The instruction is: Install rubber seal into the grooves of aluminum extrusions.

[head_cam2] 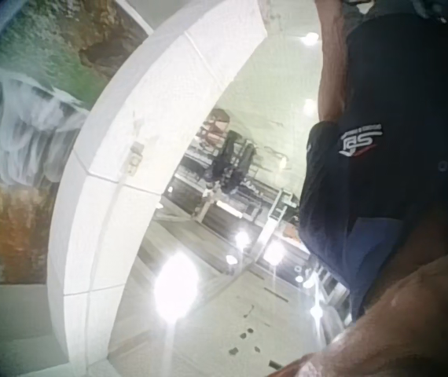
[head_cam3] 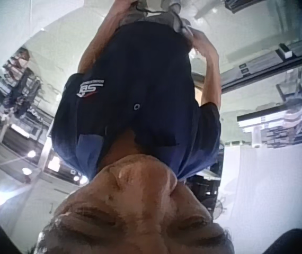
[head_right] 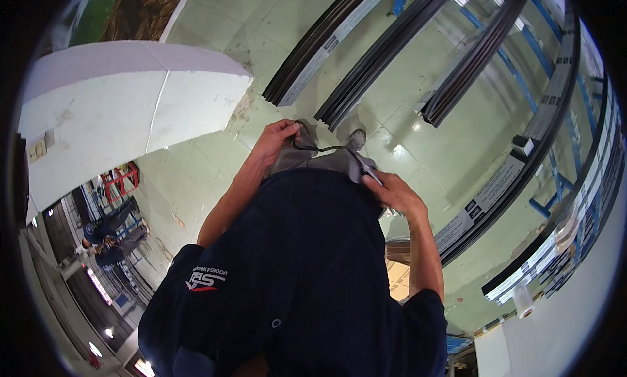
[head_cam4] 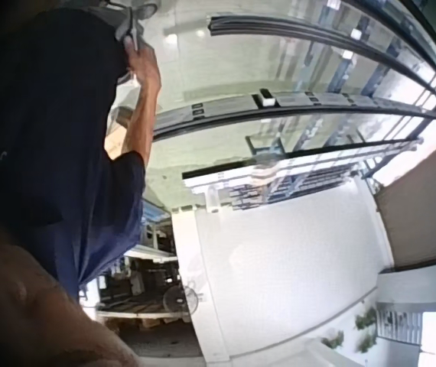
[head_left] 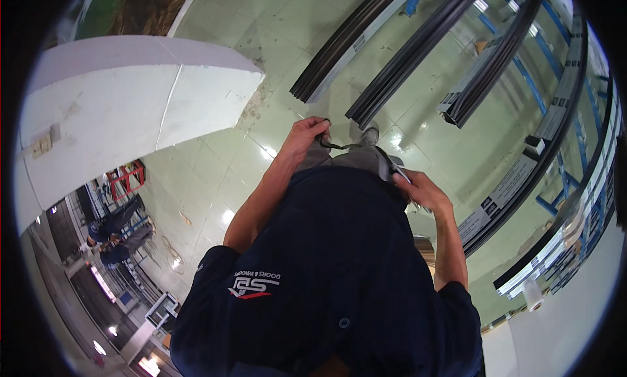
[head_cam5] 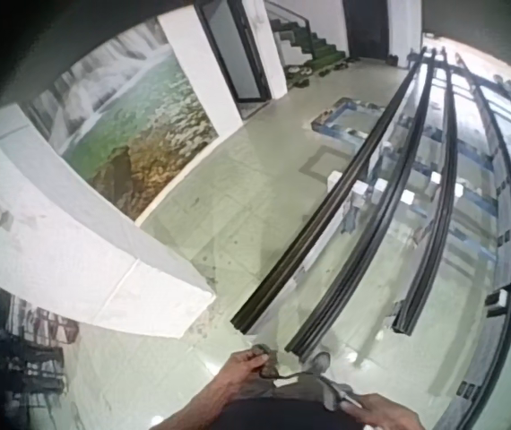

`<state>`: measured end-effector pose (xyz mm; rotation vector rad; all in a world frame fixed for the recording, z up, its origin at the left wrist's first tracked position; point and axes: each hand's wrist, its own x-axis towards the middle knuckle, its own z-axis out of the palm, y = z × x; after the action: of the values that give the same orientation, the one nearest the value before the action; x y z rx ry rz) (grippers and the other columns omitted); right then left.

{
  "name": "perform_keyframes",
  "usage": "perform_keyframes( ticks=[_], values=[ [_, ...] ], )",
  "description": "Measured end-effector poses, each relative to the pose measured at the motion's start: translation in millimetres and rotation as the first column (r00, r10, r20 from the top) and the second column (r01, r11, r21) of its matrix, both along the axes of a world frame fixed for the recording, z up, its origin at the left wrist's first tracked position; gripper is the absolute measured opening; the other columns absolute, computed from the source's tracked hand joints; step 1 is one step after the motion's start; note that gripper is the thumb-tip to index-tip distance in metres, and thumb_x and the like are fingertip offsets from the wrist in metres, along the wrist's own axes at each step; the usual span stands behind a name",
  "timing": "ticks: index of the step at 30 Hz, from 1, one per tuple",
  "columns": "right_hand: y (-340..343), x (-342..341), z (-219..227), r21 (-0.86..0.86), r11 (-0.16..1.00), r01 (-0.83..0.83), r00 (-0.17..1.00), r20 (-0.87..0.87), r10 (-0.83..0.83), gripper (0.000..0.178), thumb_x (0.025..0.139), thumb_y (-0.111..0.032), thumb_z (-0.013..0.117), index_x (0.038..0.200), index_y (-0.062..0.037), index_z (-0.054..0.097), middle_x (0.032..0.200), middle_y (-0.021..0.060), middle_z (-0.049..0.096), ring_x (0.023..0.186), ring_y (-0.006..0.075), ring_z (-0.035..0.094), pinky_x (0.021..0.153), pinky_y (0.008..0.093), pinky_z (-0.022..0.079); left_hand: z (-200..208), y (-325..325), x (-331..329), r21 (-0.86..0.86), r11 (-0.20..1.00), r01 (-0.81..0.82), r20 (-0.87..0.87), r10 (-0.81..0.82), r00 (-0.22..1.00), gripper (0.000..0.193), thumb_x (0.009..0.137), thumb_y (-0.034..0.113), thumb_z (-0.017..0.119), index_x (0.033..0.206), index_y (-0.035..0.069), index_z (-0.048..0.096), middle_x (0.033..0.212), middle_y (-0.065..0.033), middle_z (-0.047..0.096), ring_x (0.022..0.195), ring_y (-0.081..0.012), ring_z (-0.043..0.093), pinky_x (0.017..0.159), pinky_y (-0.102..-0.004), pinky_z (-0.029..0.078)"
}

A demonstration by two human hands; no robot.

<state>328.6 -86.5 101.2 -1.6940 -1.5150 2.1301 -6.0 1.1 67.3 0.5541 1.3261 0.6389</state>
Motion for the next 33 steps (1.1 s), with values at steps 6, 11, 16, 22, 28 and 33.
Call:
perform_keyframes(
  ticks=[6,11,16,22,28,33],
  values=[
    [-115,26,-47,-0.028,0.999,-0.026,0.970,0.240,0.032,0.044,0.097,-0.038,0.057,0.118,0.0001,0.062,0.076,0.0089,0.062,0.068,0.0228,0.059,0.067,0.0356,0.050,-45,0,-17,0.008,0.976,0.219,-0.041,-0.219,0.975,0.016,0.094,0.016,0.067,0.098,0.001,0.068,0.083,-0.0024,0.066,0.081,-0.0115,0.061,0.076,-0.0271,0.047],
    [-128,-21,-6,-0.002,0.999,-0.048,0.942,0.332,0.046,0.045,0.087,-0.031,0.068,0.128,-0.0125,0.063,0.089,0.0181,0.069,0.080,0.0322,0.065,0.076,0.0409,0.050,-59,16,-28,-0.030,0.924,0.382,-0.015,-0.383,0.924,0.017,0.094,0.017,0.066,0.101,0.001,0.069,0.089,-0.0040,0.069,0.084,-0.0118,0.063,0.080,-0.0271,0.048],
    [-139,-85,-32,0.259,0.923,0.283,0.893,0.280,-0.352,0.049,0.079,-0.024,0.073,0.126,-0.0161,0.064,0.079,0.0158,0.068,0.077,0.0362,0.066,0.072,0.0440,0.052,-65,31,-31,0.034,0.818,0.574,0.080,-0.574,0.815,0.019,0.094,0.018,0.066,0.101,0.001,0.070,0.089,-0.0040,0.070,0.085,-0.0120,0.063,0.083,-0.0278,0.049],
    [-145,-188,-61,0.319,0.933,0.169,0.750,0.572,-0.332,0.038,0.074,-0.020,0.075,0.112,-0.0125,0.069,0.089,0.0138,0.071,0.084,0.0353,0.067,0.077,0.0428,0.053,-72,53,-57,0.093,0.576,0.812,0.099,-0.817,0.568,0.021,0.095,0.018,0.064,0.101,-0.001,0.070,0.089,-0.0033,0.069,0.087,-0.0115,0.062,0.083,-0.0267,0.048],
    [-167,-271,-37,-0.466,0.461,0.756,0.494,-0.057,-0.868,0.036,0.089,-0.032,0.074,0.099,0.0018,0.067,0.078,0.0084,0.068,0.073,0.0132,0.063,0.071,0.0309,0.050,-78,72,-104,0.076,0.420,0.905,0.230,-0.890,0.394,0.021,0.096,0.019,0.063,0.102,-0.001,0.069,0.091,-0.0023,0.069,0.087,-0.0113,0.060,0.085,-0.0265,0.046],
    [-162,-357,-93,-0.161,0.580,0.798,0.602,0.230,-0.765,0.035,0.086,-0.031,0.070,0.099,0.0007,0.066,0.081,0.0035,0.066,0.066,0.0139,0.059,0.062,0.0289,0.046,-70,77,-113,0.060,0.360,0.931,0.292,-0.898,0.329,0.019,0.097,0.019,0.062,0.104,0.001,0.068,0.094,-0.0041,0.070,0.090,-0.0117,0.062,0.085,-0.0264,0.046]
  ],
)
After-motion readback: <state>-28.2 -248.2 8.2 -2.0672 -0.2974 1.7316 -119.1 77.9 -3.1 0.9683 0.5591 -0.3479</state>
